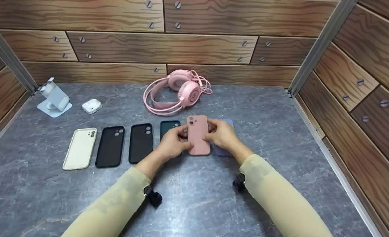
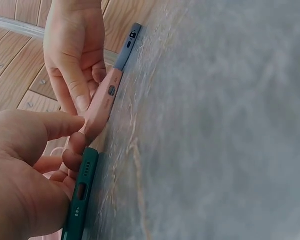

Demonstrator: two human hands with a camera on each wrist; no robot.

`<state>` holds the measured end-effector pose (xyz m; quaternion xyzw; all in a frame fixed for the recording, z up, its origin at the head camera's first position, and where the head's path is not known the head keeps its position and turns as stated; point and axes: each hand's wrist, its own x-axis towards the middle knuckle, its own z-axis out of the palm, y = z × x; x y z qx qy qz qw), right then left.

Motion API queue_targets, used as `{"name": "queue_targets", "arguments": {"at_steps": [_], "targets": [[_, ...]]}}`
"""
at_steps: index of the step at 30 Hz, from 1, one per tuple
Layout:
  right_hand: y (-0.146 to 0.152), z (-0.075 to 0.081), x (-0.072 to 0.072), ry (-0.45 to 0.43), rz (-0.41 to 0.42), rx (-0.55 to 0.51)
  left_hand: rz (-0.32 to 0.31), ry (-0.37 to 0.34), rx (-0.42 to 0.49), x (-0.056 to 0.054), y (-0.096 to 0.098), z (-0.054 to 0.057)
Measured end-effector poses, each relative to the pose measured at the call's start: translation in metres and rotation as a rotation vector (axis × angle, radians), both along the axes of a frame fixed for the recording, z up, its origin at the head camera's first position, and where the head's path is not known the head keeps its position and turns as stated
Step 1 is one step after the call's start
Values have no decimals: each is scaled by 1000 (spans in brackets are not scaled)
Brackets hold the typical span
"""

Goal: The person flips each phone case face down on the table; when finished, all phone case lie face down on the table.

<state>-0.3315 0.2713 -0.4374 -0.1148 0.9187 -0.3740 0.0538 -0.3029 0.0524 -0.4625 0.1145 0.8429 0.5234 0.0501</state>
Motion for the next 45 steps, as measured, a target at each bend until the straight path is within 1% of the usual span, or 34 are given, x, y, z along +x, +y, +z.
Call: {"name": "queue_targets", "arguments": {"at_steps": [9, 17, 20, 29, 33, 38, 42, 45], "targets": [[1, -2, 2, 32, -1, 58, 0, 21, -70, 0, 1, 2], [-1, -4, 4, 45, 1, 76, 5, 63, -91, 1, 2, 1], [-2, -3, 5, 45, -11, 90, 5, 57, -98, 1, 2, 1], [-3, -2, 7, 65, 0, 160, 9, 48, -109, 1, 2, 1], [-3, -2, 8, 91, 9, 190, 9, 40, -107, 1, 3, 2], [-5, -3, 9, 115, 33, 199, 16, 28, -89, 2, 3, 2], [-6, -3, 10, 166, 62, 213, 26, 19, -48, 2, 2, 2], [-6, -2, 11, 203, 57, 226, 27, 27, -9, 2, -1, 5]]}}
